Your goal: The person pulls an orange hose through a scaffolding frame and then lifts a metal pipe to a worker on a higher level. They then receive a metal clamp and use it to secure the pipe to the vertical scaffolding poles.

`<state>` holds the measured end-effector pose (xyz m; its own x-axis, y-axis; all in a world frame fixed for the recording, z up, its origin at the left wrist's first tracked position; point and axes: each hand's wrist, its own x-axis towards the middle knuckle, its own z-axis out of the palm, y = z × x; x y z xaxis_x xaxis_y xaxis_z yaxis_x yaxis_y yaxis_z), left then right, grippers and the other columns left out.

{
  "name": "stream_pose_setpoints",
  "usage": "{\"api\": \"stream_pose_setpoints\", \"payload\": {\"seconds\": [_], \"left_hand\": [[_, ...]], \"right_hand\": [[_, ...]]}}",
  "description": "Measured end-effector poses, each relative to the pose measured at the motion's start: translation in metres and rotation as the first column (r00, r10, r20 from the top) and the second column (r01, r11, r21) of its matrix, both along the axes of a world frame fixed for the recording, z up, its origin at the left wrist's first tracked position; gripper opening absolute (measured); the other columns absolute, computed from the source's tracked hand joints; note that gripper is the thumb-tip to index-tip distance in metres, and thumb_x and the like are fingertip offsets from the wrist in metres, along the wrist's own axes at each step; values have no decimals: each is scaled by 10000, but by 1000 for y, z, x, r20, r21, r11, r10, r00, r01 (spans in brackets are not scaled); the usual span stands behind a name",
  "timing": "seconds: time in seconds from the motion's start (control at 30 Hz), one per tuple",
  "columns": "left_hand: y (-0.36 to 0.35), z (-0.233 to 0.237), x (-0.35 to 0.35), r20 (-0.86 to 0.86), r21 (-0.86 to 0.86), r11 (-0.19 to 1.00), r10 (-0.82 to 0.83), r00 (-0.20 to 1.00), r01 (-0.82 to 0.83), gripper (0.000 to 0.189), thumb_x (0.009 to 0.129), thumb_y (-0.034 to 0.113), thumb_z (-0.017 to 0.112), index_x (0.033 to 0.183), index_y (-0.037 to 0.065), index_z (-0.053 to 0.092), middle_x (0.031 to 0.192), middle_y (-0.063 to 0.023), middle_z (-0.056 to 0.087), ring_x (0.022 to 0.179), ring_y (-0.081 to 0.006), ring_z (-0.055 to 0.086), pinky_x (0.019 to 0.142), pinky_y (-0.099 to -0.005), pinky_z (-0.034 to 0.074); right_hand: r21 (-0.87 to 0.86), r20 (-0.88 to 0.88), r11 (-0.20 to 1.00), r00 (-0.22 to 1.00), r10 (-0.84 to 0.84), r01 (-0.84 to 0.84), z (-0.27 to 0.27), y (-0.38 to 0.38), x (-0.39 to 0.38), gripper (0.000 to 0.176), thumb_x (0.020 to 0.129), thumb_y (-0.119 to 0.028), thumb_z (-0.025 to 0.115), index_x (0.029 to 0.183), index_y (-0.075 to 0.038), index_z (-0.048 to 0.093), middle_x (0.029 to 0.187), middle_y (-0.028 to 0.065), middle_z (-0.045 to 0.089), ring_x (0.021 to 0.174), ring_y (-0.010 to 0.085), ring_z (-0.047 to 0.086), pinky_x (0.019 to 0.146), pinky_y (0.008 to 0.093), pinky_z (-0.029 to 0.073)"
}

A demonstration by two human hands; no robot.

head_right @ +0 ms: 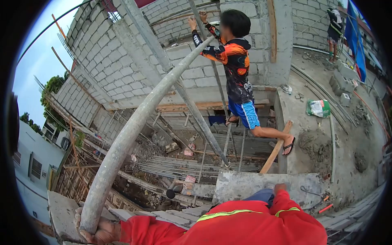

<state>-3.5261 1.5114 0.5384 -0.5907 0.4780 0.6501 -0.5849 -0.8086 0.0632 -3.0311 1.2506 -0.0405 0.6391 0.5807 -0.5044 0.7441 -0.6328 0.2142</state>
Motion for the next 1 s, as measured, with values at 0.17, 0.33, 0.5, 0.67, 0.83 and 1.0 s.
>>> {"api": "stream_pose_setpoints", "payload": {"seconds": [0.17, 0.33, 0.5, 0.67, 0.83, 1.0], "left_hand": [[-4, 5, 0, -68, -63, 962, 263, 962, -267, 314, 609, 158, 625, 851, -27, 551, 881, -120, 521, 975, -295, 438, 961, -453, 277], [-9, 4, -4, -200, -32, 971, 228, 953, -239, 388, 638, 198, 634, 938, -10, 503, 906, -104, 514, 975, -263, 463, 916, -466, 333], [-15, 20, 10, -91, 32, 989, 149, 985, -146, 223, 628, 88, 620, 822, -9, 570, 846, -98, 543, 867, -240, 513, 906, -430, 352], [-15, 17, 11, -93, -18, 995, 101, 990, -103, 289, 608, 107, 637, 869, 61, 522, 856, -27, 515, 855, -182, 504, 915, -408, 349], [-17, 18, 18, -138, -85, 982, 158, 978, -171, 288, 605, 111, 638, 855, 39, 514, 835, -32, 499, 844, -186, 493, 945, -421, 320], [-14, 9, -2, -123, -20, 991, 126, 984, -129, 289, 629, 135, 634, 855, -32, 568, 890, -173, 565, 918, -286, 515, 965, -461, 305]], "right_hand": [[-258, -230, 948, 965, 128, -188, 20, -81, -17, 265, 712, -330, 469, 810, -166, 653, 912, 57, 620, 843, 199, 600, 644, 325, 473], [-104, -117, 916, 920, 375, -386, 38, -40, 7, 219, 682, -331, 487, 744, -181, 635, 787, 28, 630, 772, 175, 609, 585, 346, 455], [608, -759, 604, 600, 252, 515, -98, 10, 60, 181, 685, -326, 468, 606, -200, 570, 635, -8, 567, 623, 166, 568, 481, 372, 399], [628, -614, 729, 749, 248, 272, -76, -19, 30, 201, 696, -354, 464, 595, -207, 558, 627, -32, 555, 587, 149, 550, 473, 367, 390], [-18, -170, 962, 949, 267, -274, 34, -56, -26, 287, 700, -382, 485, 698, -149, 651, 771, 67, 638, 734, 190, 625, 613, 344, 459], [2, -149, 984, 973, 178, -180, 9, -82, -34, 296, 677, -407, 513, 691, -142, 646, 753, 68, 636, 706, 210, 624, 608, 352, 468]]}}
